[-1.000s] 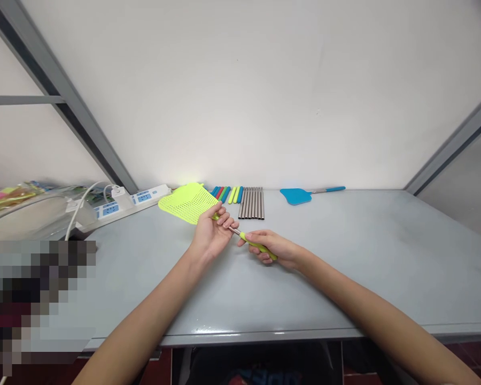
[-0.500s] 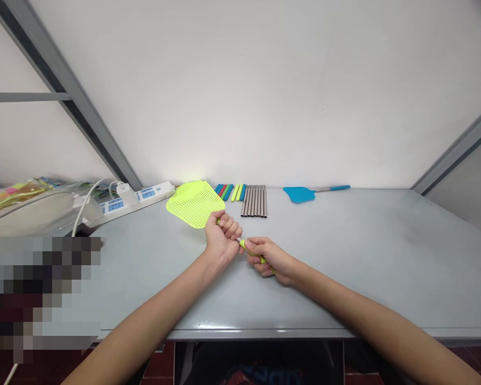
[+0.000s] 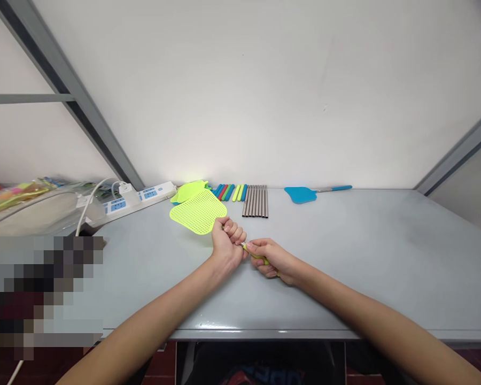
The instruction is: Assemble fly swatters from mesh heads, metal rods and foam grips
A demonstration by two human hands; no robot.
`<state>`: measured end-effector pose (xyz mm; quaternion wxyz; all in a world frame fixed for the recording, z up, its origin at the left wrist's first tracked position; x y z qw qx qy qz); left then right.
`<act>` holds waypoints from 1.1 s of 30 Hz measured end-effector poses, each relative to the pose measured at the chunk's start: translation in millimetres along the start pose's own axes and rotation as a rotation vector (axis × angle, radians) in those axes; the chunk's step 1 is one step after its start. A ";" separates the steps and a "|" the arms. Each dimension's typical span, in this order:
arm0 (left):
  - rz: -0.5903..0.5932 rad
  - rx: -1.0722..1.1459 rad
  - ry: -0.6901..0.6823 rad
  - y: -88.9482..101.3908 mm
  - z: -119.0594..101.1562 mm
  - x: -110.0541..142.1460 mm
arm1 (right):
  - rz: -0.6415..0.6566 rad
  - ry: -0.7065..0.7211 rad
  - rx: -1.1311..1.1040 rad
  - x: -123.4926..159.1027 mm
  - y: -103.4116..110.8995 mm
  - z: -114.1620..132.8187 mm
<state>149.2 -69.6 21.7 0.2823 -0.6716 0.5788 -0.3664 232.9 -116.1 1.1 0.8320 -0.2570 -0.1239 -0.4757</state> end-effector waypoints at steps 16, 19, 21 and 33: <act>0.033 -0.008 0.090 3.9 10.0 -4.1 | 0.139 -0.163 -0.141 -3.5 9.7 -0.8; 0.061 -0.063 0.055 1.1 7.4 -4.2 | 0.175 -0.143 -0.155 -4.2 12.3 1.6; 0.077 -0.100 0.043 -1.1 5.2 -3.1 | 0.187 -0.104 -0.156 -4.4 13.7 4.5; 0.269 -0.544 -0.314 -14.1 -3.0 5.6 | 0.289 0.212 -0.466 2.2 17.8 26.6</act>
Point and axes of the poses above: each hand's wrist, its own x-axis away from the middle knuckle, its own y-axis out of the back of the hand, z = x × y, the point moved 5 cm from there along -x, towards the middle knuckle, and after that the axes turned 9 degrees about -y, right-handed, at the moved point
